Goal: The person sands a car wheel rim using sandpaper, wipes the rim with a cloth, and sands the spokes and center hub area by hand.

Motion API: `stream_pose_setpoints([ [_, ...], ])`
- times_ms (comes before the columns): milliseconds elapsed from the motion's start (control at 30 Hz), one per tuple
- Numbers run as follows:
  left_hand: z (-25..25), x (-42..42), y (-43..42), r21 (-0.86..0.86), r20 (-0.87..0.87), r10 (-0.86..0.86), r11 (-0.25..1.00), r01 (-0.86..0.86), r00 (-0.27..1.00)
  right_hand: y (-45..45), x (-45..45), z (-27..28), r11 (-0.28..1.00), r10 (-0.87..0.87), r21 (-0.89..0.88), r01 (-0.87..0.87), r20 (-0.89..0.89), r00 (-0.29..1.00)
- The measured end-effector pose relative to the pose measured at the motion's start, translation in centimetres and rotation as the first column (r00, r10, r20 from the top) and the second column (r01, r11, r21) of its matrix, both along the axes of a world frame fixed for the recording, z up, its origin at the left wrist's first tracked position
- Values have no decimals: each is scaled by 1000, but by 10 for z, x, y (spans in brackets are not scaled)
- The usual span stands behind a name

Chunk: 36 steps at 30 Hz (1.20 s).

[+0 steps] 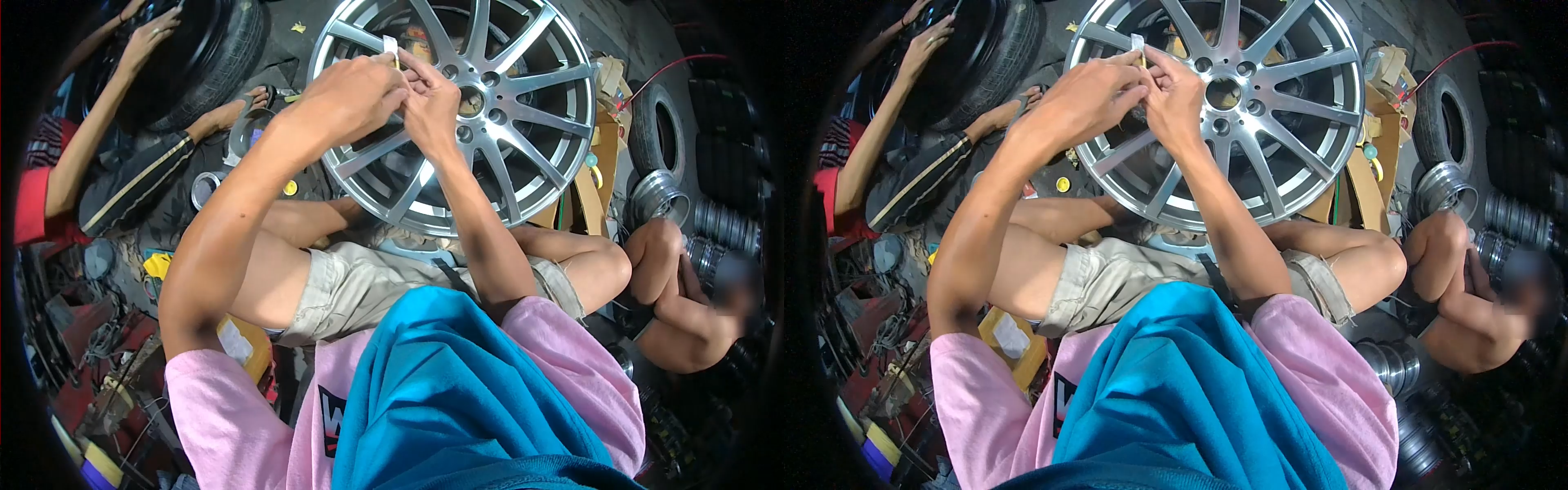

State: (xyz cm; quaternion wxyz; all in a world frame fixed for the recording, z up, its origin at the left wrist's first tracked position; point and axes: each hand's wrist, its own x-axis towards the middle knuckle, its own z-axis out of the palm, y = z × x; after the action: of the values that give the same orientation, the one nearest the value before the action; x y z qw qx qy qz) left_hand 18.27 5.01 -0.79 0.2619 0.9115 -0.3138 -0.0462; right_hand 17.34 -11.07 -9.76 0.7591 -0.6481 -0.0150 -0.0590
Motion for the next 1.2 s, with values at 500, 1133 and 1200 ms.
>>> stream_pose_setpoints([
  [500, 7, 7, 18, -90, 49, 6, 996, -1, 999, 22, 12, 12, 995, -36, -86, 42, 69, 997],
  [1133, 12, 18, 38, -99, -103, 128, 985, -138, 986, 53, 36, 15, 935, -59, -315, 160, 307, 950],
  [1200, 11, 17, 38, -91, -86, 116, 988, -124, 989, 49, 28, 24, 925, -48, -346, 156, 302, 952],
])
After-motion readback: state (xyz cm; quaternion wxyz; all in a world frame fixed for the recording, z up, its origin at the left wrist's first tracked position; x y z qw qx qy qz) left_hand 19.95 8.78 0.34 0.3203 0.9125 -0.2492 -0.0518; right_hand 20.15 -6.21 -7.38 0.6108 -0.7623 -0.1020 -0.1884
